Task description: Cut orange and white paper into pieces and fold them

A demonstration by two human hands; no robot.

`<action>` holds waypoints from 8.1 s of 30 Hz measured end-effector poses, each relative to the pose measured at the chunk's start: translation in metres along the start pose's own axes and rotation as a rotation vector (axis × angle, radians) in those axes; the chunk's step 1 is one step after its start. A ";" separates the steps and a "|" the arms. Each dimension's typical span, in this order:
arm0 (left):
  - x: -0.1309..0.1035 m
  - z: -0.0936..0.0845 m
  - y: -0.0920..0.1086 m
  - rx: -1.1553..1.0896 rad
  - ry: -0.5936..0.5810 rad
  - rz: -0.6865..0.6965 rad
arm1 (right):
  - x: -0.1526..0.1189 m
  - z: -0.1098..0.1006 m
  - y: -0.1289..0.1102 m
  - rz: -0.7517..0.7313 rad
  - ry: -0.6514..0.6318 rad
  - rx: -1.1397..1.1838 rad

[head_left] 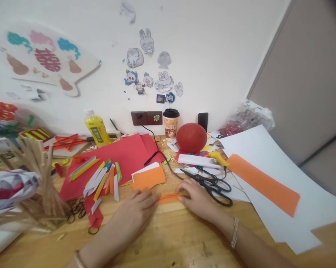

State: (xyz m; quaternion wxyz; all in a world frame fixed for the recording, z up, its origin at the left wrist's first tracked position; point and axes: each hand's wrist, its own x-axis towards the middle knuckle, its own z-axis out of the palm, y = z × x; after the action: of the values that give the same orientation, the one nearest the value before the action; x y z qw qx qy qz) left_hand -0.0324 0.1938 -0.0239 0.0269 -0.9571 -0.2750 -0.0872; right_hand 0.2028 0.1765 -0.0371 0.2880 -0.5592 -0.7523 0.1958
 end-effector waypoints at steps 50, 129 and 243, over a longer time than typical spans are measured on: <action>0.019 0.039 0.035 0.210 0.268 0.070 | 0.002 0.020 -0.002 0.006 0.111 -0.288; 0.012 0.003 0.012 -1.139 -0.279 -0.488 | -0.005 -0.002 -0.013 -0.204 -0.276 0.189; 0.010 -0.004 0.009 -1.509 0.147 -0.763 | -0.008 0.003 -0.014 0.126 -0.350 0.833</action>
State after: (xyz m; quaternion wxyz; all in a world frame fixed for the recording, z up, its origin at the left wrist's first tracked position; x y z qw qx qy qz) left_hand -0.0198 0.1908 -0.0183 -0.6323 -0.5521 -0.4447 -0.3124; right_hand 0.1925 0.1653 -0.0326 0.3447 -0.3987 -0.6113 0.5903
